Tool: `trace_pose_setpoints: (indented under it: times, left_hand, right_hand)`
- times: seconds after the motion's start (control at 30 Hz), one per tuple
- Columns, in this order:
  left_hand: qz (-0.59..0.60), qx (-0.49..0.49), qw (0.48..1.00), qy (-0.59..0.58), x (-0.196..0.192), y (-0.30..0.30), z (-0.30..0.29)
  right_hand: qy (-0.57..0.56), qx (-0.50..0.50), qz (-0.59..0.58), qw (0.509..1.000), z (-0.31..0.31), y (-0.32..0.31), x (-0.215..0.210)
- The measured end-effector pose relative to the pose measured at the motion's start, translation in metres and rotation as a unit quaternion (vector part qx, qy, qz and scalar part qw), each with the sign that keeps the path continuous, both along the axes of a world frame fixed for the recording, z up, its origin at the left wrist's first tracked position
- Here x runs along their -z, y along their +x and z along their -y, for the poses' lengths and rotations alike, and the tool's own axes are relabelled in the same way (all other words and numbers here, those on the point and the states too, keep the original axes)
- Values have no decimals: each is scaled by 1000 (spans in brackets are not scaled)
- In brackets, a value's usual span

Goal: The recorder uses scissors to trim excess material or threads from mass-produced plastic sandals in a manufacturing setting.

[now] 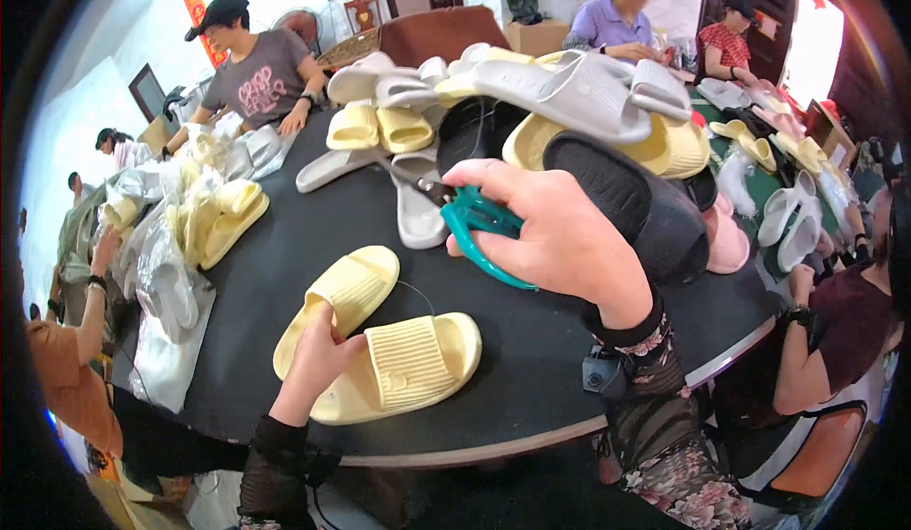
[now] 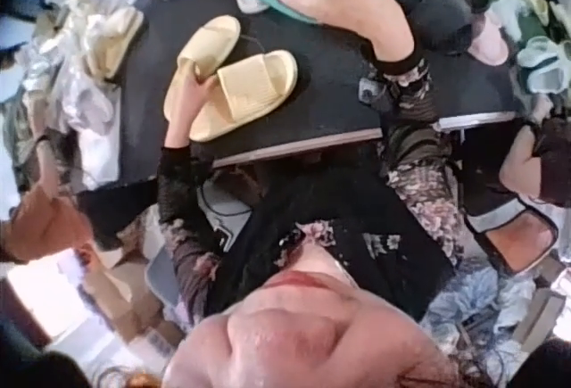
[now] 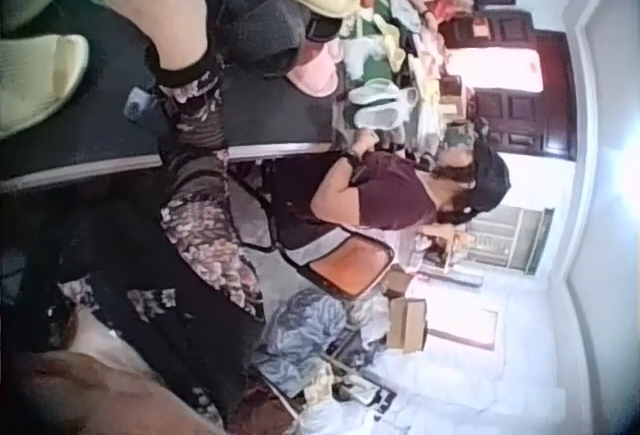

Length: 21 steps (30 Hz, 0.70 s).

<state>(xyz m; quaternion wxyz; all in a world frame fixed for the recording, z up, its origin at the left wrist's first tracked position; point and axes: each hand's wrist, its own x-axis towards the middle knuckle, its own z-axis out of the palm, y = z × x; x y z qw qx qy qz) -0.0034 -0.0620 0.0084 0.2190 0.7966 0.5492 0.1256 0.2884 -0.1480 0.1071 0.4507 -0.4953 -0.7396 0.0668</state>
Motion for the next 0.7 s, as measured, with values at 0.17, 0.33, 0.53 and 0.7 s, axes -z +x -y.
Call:
trace_pose_setpoints:
  times: [0.17, 0.33, 0.53, 0.7]
  left_hand:
    - [14, -1, 1000, 24, 19, 12, -17]
    - [5, 22, 999, 36, 10, 17, -27]
    - [164, 11, 985, -59, -28, 46, -57]
    - [68, 171, 953, 242, -105, 57, -137]
  right_hand:
    - [104, 62, -144, 982, 21, 31, -20]
    - [112, 96, -211, 966, 23, 53, -25]
    - [110, 142, -215, 960, 24, 72, -23]
    - [113, 115, -267, 950, 13, 52, -26]
